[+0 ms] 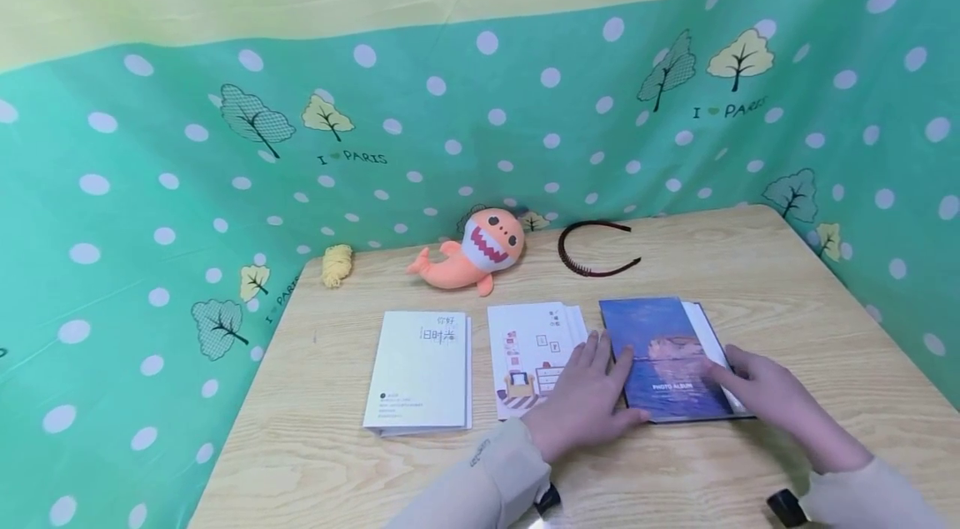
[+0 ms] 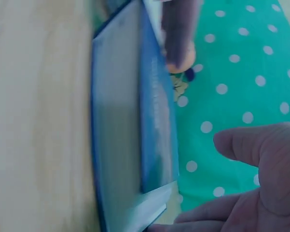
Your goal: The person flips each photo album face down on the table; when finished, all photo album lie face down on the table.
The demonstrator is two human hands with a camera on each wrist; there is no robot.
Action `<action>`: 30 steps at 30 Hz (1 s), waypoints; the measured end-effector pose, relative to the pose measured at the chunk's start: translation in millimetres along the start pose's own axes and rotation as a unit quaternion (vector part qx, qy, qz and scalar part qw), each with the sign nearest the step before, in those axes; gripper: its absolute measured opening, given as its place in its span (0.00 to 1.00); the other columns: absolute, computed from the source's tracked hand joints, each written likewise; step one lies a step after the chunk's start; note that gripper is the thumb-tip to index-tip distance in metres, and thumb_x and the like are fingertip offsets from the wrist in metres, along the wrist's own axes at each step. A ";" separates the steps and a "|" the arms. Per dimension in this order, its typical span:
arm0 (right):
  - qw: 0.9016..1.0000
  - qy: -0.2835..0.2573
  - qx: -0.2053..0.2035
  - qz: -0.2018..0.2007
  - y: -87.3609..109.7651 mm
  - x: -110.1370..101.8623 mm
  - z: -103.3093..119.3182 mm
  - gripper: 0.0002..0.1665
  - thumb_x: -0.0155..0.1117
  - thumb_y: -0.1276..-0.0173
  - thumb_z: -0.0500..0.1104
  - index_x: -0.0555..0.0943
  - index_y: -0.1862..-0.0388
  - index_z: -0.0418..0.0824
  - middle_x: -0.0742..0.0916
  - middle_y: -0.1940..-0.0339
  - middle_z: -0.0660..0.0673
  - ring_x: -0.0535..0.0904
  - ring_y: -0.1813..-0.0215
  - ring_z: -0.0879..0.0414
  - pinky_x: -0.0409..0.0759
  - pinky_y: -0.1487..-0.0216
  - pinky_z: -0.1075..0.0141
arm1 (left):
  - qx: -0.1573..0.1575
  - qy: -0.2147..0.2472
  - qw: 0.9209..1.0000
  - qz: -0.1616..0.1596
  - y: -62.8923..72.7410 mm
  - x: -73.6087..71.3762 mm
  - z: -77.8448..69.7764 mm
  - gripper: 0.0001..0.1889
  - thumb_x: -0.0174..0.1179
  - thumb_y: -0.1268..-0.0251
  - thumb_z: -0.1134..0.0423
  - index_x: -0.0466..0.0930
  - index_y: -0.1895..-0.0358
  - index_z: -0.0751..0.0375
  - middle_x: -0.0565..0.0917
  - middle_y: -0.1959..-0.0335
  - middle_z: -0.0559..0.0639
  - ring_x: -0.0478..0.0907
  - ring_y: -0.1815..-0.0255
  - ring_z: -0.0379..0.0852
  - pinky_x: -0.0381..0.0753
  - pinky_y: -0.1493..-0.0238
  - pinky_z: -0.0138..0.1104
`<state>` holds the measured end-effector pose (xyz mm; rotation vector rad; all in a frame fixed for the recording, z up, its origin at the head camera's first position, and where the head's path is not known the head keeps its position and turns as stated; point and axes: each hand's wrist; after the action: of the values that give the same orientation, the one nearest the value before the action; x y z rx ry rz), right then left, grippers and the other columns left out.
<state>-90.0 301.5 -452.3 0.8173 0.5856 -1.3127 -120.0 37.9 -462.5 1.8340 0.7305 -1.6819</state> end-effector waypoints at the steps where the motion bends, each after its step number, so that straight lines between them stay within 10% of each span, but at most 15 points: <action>1: 1.000 -0.015 0.005 0.006 -1.0 -1.7 -0.6 0.48 0.47 0.23 0.58 0.56 0.35 0.11 0.67 0.39 0.15 0.62 0.38 0.19 0.67 0.43 0.32 | 0.000 -0.004 1.000 0.005 -0.9 0.3 -0.9 0.45 0.38 0.34 0.27 0.51 0.22 0.54 0.50 0.23 0.65 0.48 0.23 0.60 0.50 0.25 0.44; 15: 0.968 -0.230 0.089 0.053 -6.6 -11.1 -12.5 0.48 0.39 0.20 0.56 0.39 0.30 0.14 0.55 0.30 0.16 0.58 0.31 0.26 0.77 0.45 0.56 | -0.012 -0.023 1.000 0.017 -4.5 5.0 -4.9 0.44 0.39 0.35 0.28 0.57 0.24 0.54 0.55 0.25 0.66 0.51 0.24 0.60 0.52 0.26 0.45; 30: 0.951 -0.282 0.119 0.051 -7.7 -11.2 -15.1 0.51 0.42 0.21 0.57 0.35 0.29 0.16 0.52 0.29 0.16 0.57 0.29 0.32 0.77 0.51 0.74 | -0.014 -0.022 0.999 0.021 -4.5 3.7 -5.9 0.44 0.40 0.35 0.28 0.57 0.24 0.53 0.55 0.25 0.67 0.51 0.24 0.61 0.54 0.26 0.47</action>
<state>-98.5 319.8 -454.0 0.6109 -0.0705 -1.4554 -118.7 45.3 -465.9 1.7745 0.6881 -1.6718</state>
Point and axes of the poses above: each hand's wrist, its own y-axis away from the middle knuckle, its own x-axis out of the palm, z = x × y
